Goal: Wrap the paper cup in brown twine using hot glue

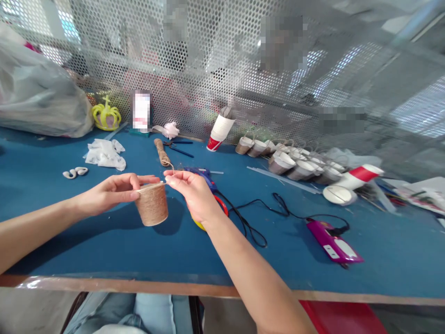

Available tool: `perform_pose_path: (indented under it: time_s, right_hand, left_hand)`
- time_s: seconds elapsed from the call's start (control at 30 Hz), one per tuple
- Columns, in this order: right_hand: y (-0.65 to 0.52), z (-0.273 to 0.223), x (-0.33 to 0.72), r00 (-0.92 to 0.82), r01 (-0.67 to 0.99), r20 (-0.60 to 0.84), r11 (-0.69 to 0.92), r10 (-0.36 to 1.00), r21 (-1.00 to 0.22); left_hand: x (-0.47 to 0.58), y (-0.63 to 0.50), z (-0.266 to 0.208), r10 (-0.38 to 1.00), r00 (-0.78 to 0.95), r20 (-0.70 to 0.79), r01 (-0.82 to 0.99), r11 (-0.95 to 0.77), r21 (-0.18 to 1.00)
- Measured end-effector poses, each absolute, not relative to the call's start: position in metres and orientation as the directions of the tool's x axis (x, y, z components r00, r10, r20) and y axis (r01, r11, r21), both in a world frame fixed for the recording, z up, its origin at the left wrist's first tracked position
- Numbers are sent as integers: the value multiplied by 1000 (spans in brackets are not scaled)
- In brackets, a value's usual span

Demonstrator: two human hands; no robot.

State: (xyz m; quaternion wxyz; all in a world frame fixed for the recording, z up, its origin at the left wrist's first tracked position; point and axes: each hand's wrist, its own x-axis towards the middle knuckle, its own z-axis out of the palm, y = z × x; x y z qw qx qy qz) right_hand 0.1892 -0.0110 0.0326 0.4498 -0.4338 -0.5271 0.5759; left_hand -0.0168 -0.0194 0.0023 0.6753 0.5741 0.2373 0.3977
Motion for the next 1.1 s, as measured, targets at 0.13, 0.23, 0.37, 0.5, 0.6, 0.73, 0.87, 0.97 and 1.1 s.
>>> perform_pose_path:
  time_s: [0.13, 0.23, 0.37, 0.5, 0.6, 0.73, 0.87, 0.97, 1.1]
  right_hand:
    - [-13, 30, 191, -218, -68, -41, -57, 975, -996]
    - [-13, 29, 192, -221, -62, -39, -54, 975, -997]
    - [-13, 26, 191, -228, -68, -36, -53, 973, -996]
    - [-14, 25, 191, -235, -85, -40, -62, 971, -994]
    - [-15, 25, 191, -244, -83, -26, -48, 969, -995]
    - [-15, 26, 193, -251, -80, -6, -27, 968, -996]
    - [-15, 25, 194, -252, -74, 1, -18, 968, -997]
    - [-15, 25, 194, -246, -60, 1, -14, 969, -998]
    - [-18, 27, 194, -256, -58, 10, -5, 967, -998]
  left_hand:
    - [-17, -20, 5, 791, 591, 156, -282, 22, 959]
    - [-18, -20, 6, 780, 604, 166, -284, 15, 959]
    - [-18, -22, 7, 765, 624, 160, -278, 27, 960]
    - [-19, -22, 8, 759, 633, 156, -277, 34, 960]
    - [-18, -21, 8, 760, 632, 154, -285, 43, 958]
    - [-19, -19, 7, 770, 621, 147, -287, 49, 957]
    - [-20, -18, 6, 777, 617, 127, -279, 65, 958]
    - [-20, -18, 7, 780, 614, 121, -268, 62, 961]
    - [-21, -18, 7, 783, 610, 124, -259, 49, 965]
